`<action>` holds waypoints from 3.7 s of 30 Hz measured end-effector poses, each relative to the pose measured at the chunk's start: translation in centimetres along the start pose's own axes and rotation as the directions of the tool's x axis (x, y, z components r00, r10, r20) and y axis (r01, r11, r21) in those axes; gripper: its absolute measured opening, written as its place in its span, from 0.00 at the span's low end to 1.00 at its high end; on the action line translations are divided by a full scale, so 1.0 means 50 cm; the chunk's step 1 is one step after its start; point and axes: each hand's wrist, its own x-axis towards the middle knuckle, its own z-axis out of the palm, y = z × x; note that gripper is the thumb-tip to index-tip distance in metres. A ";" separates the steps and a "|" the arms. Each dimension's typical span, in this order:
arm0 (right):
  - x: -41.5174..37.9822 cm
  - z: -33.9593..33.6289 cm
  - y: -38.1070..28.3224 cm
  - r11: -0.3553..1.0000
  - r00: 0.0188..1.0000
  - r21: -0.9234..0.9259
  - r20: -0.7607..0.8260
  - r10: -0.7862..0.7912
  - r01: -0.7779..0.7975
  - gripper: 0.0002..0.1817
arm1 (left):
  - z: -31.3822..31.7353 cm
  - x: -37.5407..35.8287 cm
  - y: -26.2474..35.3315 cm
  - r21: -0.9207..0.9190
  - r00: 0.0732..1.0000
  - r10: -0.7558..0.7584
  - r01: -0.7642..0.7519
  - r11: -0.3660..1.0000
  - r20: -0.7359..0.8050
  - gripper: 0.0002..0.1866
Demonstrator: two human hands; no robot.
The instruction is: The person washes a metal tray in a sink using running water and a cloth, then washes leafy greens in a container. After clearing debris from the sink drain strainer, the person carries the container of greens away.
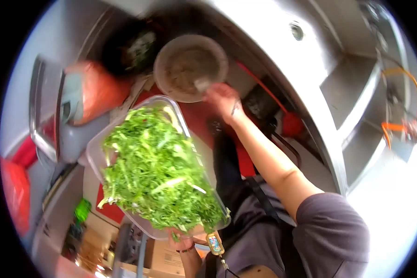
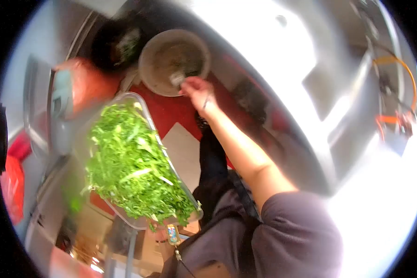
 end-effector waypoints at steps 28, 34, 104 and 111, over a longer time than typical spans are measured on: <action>-0.212 -1.116 0.123 0.132 0.926 -0.953 -0.298 -0.231 -0.273 0.08 | 0.454 0.207 -0.141 0.504 0.996 -0.044 0.001 0.864 0.074 0.32; -0.287 -0.987 -0.119 0.382 0.666 -0.814 -0.579 -0.470 -0.438 0.15 | 0.463 0.224 -0.091 0.510 1.000 0.007 -0.022 0.860 0.030 0.22; 0.034 -0.434 -0.450 -0.015 0.514 -0.853 0.328 -0.792 0.521 0.08 | 0.418 0.290 0.058 0.252 0.993 -0.036 0.007 0.968 0.109 0.27; -0.158 -0.288 -0.535 0.888 0.927 -0.274 0.043 -0.373 0.370 0.08 | 0.452 0.290 0.045 0.423 0.989 0.020 -0.080 0.903 0.144 0.25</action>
